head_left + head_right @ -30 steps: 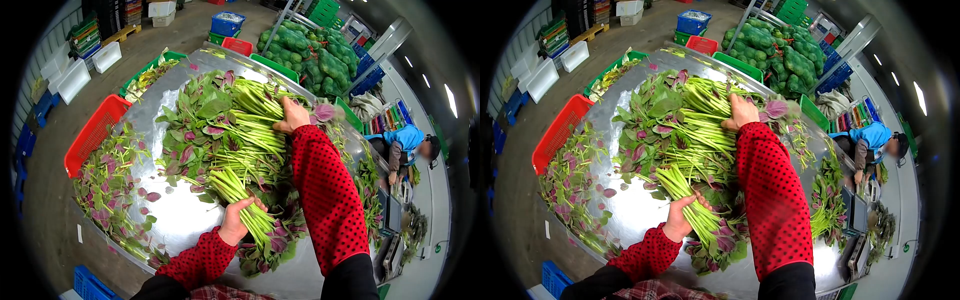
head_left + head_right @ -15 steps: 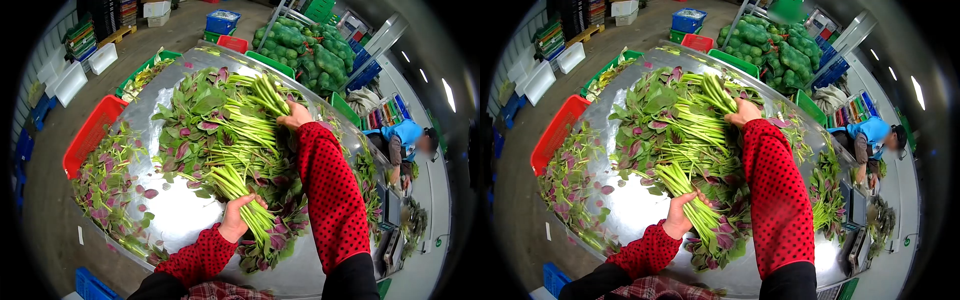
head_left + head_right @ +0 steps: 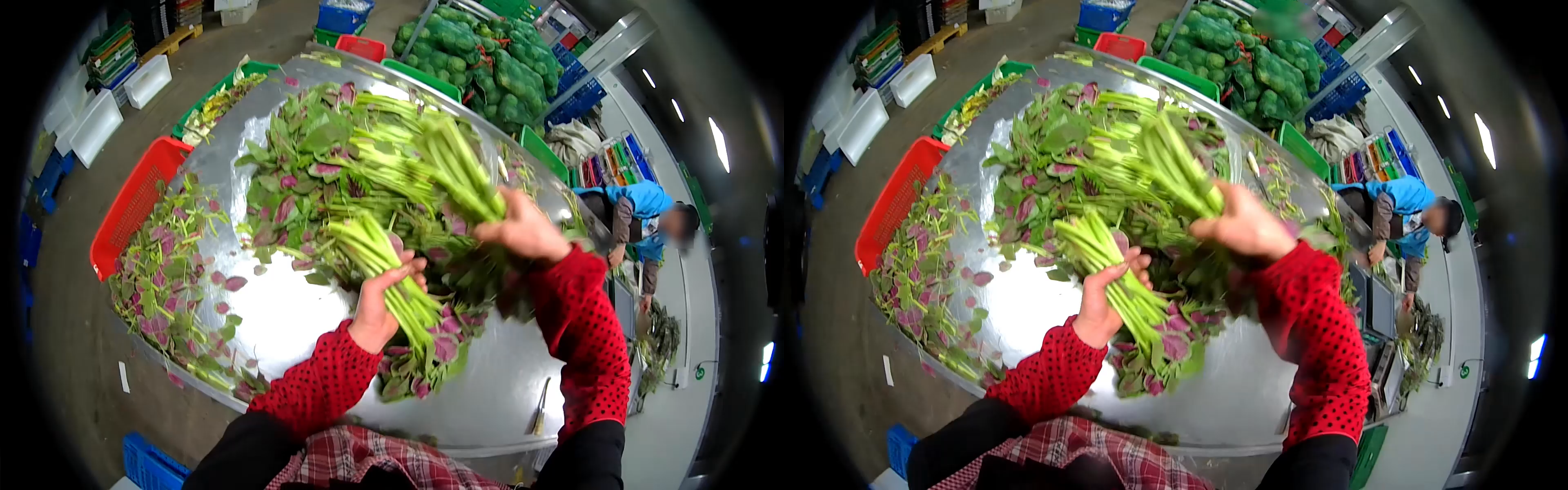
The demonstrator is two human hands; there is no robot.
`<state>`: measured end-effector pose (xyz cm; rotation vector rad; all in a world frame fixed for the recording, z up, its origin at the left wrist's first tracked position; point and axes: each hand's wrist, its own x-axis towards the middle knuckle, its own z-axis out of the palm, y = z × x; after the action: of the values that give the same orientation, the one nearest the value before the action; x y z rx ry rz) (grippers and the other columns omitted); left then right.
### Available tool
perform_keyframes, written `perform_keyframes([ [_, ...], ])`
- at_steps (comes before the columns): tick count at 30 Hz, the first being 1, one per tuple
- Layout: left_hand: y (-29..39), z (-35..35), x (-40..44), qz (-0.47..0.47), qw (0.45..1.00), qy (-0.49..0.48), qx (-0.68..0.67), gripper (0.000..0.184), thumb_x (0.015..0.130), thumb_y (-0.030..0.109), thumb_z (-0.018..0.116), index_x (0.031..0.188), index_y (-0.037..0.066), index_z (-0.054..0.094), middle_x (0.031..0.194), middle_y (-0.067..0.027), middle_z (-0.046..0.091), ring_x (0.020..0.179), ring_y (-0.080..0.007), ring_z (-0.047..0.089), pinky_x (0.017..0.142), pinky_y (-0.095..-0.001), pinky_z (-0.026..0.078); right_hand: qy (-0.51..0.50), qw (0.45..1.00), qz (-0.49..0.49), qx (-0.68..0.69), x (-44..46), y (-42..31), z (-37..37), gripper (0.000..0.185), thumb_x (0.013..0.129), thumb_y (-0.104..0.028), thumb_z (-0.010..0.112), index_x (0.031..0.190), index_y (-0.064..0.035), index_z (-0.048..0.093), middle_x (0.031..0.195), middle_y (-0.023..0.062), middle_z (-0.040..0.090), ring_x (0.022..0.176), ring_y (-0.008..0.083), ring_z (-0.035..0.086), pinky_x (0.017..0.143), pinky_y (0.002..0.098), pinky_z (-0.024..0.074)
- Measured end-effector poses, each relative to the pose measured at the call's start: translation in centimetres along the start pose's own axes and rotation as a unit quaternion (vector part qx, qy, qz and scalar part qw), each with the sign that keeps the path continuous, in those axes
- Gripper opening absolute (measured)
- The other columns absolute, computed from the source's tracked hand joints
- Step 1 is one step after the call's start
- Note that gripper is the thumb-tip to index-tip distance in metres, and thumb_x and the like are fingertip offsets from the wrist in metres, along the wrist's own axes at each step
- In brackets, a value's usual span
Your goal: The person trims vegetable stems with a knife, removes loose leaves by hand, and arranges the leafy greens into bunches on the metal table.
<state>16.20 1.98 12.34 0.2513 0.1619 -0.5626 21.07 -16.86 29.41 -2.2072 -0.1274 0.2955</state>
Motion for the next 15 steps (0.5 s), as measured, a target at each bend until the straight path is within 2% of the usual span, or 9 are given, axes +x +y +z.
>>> perform_keyframes([
  [2, -0.6, 0.9, -1.1, -0.019, 1.000, -0.018, -0.004, 0.039, 0.080, 0.009, 0.060, 0.118, 0.000, 0.053, 0.104, -0.0107, 0.064, 0.088, -0.0212, 0.061, 0.080, -0.0344, 0.051, -0.047, 0.990, 0.129, -0.012, -3.7, -1.4, 4.4, 0.058, 0.072, -0.009, 0.074, 0.122, 0.0057, 0.051, 0.103, 0.0136, 0.065, 0.092, 0.0172, 0.061, 0.083, 0.0295, 0.0488],
  [3, -0.8, 1.4, -1.8, -0.028, 0.999, -0.015, -0.003, 0.039, 0.079, 0.009, 0.061, 0.117, 0.000, 0.054, 0.105, -0.0100, 0.064, 0.090, -0.0211, 0.061, 0.081, -0.0341, 0.050, -0.102, 0.988, 0.115, 0.031, -4.6, 0.3, 6.1, 0.060, 0.073, -0.012, 0.077, 0.124, 0.0053, 0.051, 0.105, 0.0123, 0.065, 0.093, 0.0161, 0.060, 0.085, 0.0295, 0.0479],
  [6, -1.1, 0.5, -4.2, -0.078, 0.996, -0.039, 0.016, 0.039, 0.079, 0.008, 0.063, 0.116, 0.000, 0.056, 0.105, -0.0081, 0.064, 0.096, -0.0203, 0.061, 0.084, -0.0337, 0.050, -0.127, 0.980, 0.066, 0.137, -7.4, 2.1, 8.7, 0.059, 0.076, -0.017, 0.079, 0.124, 0.0032, 0.052, 0.106, 0.0091, 0.066, 0.096, 0.0141, 0.058, 0.088, 0.0305, 0.0460],
  [8, -1.0, 0.2, -5.7, -0.099, 0.994, -0.046, 0.021, 0.039, 0.079, 0.007, 0.063, 0.116, -0.001, 0.057, 0.106, -0.0082, 0.064, 0.096, -0.0201, 0.061, 0.085, -0.0336, 0.050, -0.151, 0.982, 0.055, 0.099, -8.5, 1.7, 9.3, 0.057, 0.075, -0.016, 0.079, 0.123, 0.0025, 0.054, 0.108, 0.0090, 0.066, 0.098, 0.0138, 0.057, 0.090, 0.0304, 0.0453],
  [9, -0.8, 0.4, -6.5, -0.061, 0.995, -0.051, 0.061, 0.039, 0.078, 0.006, 0.064, 0.116, -0.001, 0.057, 0.107, -0.0084, 0.064, 0.097, -0.0200, 0.061, 0.086, -0.0333, 0.050, -0.176, 0.982, 0.043, 0.056, -8.8, 1.4, 9.5, 0.056, 0.074, -0.014, 0.080, 0.122, 0.0018, 0.055, 0.111, 0.0089, 0.065, 0.100, 0.0135, 0.056, 0.092, 0.0303, 0.0447],
  [11, 0.2, 1.4, -8.2, -0.004, 0.994, -0.046, 0.102, 0.040, 0.077, 0.000, 0.065, 0.116, 0.000, 0.058, 0.109, -0.0082, 0.064, 0.097, -0.0194, 0.061, 0.087, -0.0318, 0.049, -0.137, 0.989, -0.021, -0.052, -9.3, -1.0, 10.2, 0.057, 0.072, -0.017, 0.081, 0.121, -0.0006, 0.058, 0.108, 0.0108, 0.067, 0.098, 0.0139, 0.059, 0.090, 0.0320, 0.0462],
  [13, 3.4, 3.9, -10.3, 0.073, 0.971, -0.112, 0.198, 0.041, 0.076, -0.001, 0.066, 0.116, 0.000, 0.058, 0.110, -0.0079, 0.064, 0.100, -0.0186, 0.061, 0.087, -0.0313, 0.049, -0.077, 0.990, -0.117, 0.003, -9.9, -4.4, 10.9, 0.050, 0.072, -0.015, 0.080, 0.116, -0.0015, 0.060, 0.101, 0.0106, 0.068, 0.093, 0.0178, 0.062, 0.087, 0.0330, 0.0481],
  [15, 7.5, 7.7, -13.8, 0.108, 0.873, -0.168, 0.444, 0.045, 0.078, 0.007, 0.066, 0.121, 0.001, 0.055, 0.112, -0.0105, 0.063, 0.101, -0.0219, 0.060, 0.090, -0.0347, 0.049, -0.025, 0.971, -0.228, -0.065, -9.6, -5.9, 10.9, 0.050, 0.067, -0.023, 0.079, 0.109, -0.0035, 0.060, 0.094, 0.0152, 0.067, 0.091, 0.0310, 0.064, 0.083, 0.0400, 0.0480],
])
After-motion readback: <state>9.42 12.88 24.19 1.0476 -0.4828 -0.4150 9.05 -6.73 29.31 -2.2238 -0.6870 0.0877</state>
